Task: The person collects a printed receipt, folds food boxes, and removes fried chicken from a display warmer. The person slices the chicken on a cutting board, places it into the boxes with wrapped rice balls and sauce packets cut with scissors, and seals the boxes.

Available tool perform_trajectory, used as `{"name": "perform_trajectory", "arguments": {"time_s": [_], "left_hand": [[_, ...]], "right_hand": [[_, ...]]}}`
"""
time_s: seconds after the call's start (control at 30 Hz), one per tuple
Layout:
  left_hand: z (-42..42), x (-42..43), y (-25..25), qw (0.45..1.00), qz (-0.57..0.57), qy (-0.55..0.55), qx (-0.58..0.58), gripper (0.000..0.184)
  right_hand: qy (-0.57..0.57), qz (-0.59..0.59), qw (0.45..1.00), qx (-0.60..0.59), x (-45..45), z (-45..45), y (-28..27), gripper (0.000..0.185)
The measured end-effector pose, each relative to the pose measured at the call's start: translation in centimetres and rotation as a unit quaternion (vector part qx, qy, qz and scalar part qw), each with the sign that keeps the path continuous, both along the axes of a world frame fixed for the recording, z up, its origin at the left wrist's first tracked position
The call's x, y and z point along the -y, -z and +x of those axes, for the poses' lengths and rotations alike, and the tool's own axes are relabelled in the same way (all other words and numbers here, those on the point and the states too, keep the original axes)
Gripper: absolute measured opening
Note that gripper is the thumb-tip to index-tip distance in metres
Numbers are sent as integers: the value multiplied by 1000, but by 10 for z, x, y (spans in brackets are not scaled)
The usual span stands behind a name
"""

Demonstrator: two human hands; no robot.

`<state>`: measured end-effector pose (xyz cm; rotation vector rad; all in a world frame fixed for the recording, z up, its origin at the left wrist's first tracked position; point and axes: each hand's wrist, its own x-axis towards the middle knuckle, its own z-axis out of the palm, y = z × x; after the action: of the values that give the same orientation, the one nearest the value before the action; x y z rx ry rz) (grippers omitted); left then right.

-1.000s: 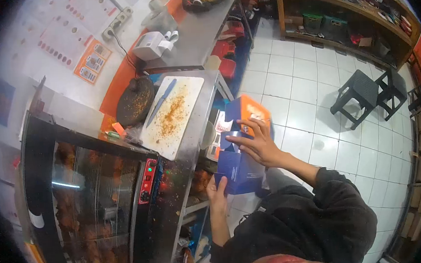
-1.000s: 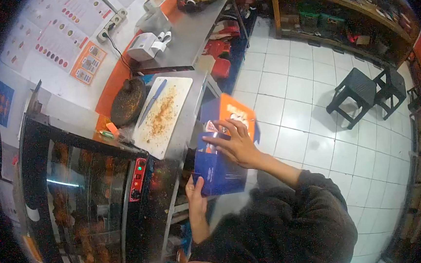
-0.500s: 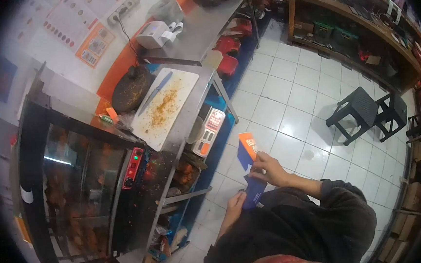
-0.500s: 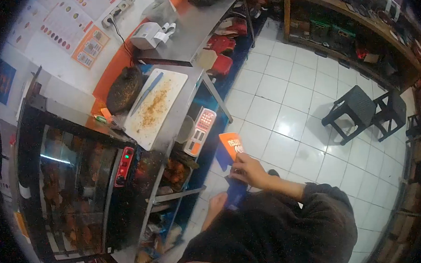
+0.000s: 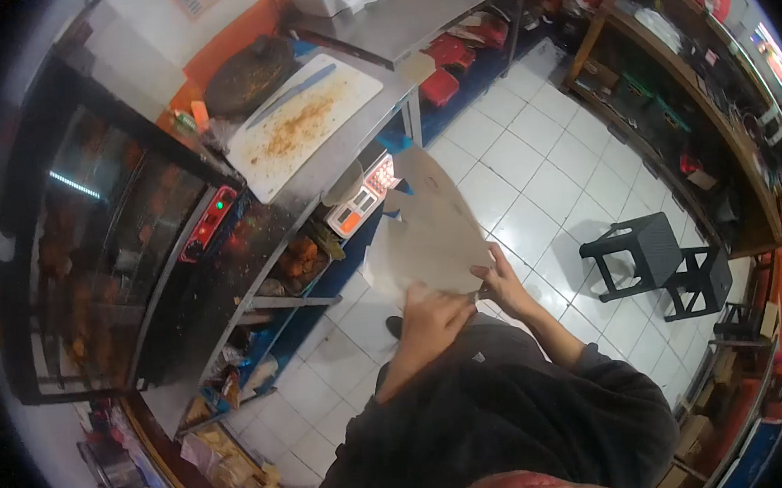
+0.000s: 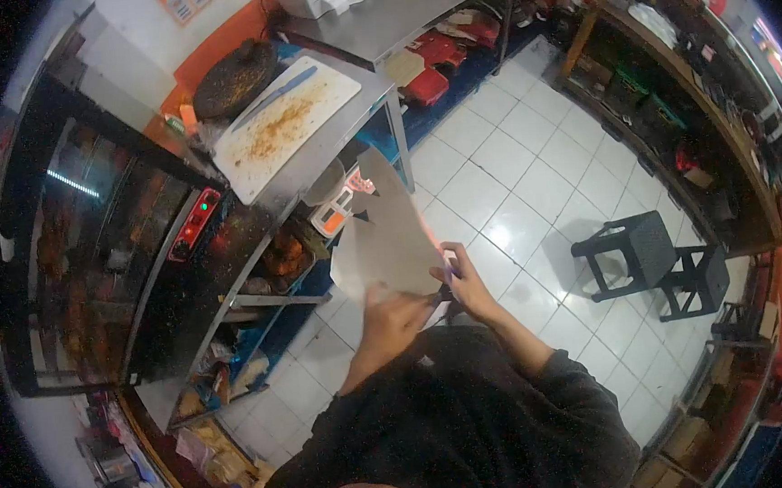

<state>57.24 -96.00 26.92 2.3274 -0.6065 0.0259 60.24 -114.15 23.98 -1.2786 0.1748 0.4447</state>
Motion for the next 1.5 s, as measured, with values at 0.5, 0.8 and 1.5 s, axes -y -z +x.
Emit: {"name": "perform_trajectory", "arguments": {"time_s": [0.5,0.8,1.5], "left_hand": [[-47,-139,25,618,-607,-207,-455,55],[-63,-162,10,830,-350,-125,-416,85],[-65,-268,62,841,-410,-287,-204,68]], "right_hand": [[-84,-215,960,160,-69,53,-33,51],[-210,-338,772,496,-203,14,-56,38],[-432,-223,526,698,-304,44,-29,50]]}}
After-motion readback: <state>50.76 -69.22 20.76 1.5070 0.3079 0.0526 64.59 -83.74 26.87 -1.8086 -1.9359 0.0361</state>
